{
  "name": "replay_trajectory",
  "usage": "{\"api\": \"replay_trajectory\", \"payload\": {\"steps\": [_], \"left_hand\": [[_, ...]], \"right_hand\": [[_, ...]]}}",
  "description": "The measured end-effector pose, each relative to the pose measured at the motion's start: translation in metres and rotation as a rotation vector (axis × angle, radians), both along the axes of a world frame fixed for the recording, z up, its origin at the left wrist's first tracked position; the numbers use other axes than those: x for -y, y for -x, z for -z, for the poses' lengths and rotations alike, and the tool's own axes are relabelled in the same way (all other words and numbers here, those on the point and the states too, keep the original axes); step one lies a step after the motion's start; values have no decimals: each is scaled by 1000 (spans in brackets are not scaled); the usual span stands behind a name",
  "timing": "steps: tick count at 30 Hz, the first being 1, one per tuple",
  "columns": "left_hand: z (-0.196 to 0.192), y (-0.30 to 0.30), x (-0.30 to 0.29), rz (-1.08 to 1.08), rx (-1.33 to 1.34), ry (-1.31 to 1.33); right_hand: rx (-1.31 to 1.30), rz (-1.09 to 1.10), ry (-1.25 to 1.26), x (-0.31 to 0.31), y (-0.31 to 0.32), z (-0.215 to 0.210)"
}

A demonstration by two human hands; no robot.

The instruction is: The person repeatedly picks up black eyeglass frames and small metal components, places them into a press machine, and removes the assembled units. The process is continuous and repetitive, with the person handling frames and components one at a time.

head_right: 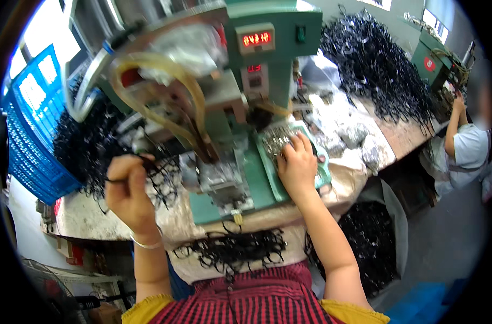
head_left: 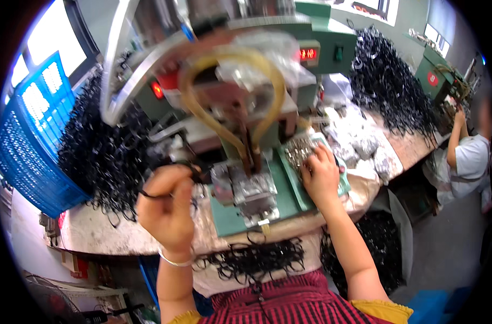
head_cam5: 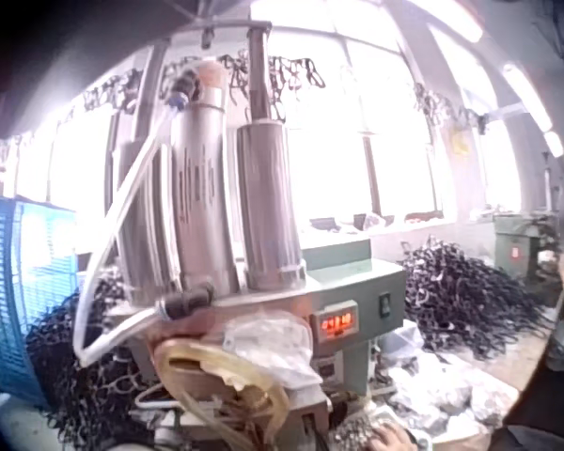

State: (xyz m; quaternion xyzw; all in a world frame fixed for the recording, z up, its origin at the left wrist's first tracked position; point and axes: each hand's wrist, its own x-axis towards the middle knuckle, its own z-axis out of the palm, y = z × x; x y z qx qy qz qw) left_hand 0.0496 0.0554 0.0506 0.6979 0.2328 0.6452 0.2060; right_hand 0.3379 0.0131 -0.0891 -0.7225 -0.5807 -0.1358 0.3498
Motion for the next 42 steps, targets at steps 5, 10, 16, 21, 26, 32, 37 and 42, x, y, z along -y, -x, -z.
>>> {"api": "replay_trajectory", "payload": {"steps": [5, 10, 16, 21, 26, 32, 37, 42], "left_hand": [[8, 11, -2, -3, -48, -54], [10, 9, -5, 16, -16, -52], [9, 18, 25, 103, -117, -87], [53, 28, 20, 81, 330, 282], [6, 12, 13, 22, -12, -113], [0, 8, -4, 49, 70, -29], [-6, 6, 0, 191, 141, 98], [14, 11, 19, 221, 54, 120]], "right_hand": [[-558, 4, -232, 24, 1, 3], [-1321, -76, -556, 19, 0, 2], [-1219, -183, -243, 8, 40, -51], [-784, -534, -319, 0, 103, -70], [-1050, -610, -332, 0, 109, -66], [-1102, -621, -323, 0, 115, -69], [-1181, -609, -318, 2, 116, -71], [-1075, -697, -73, 41, 104, -104]]}}
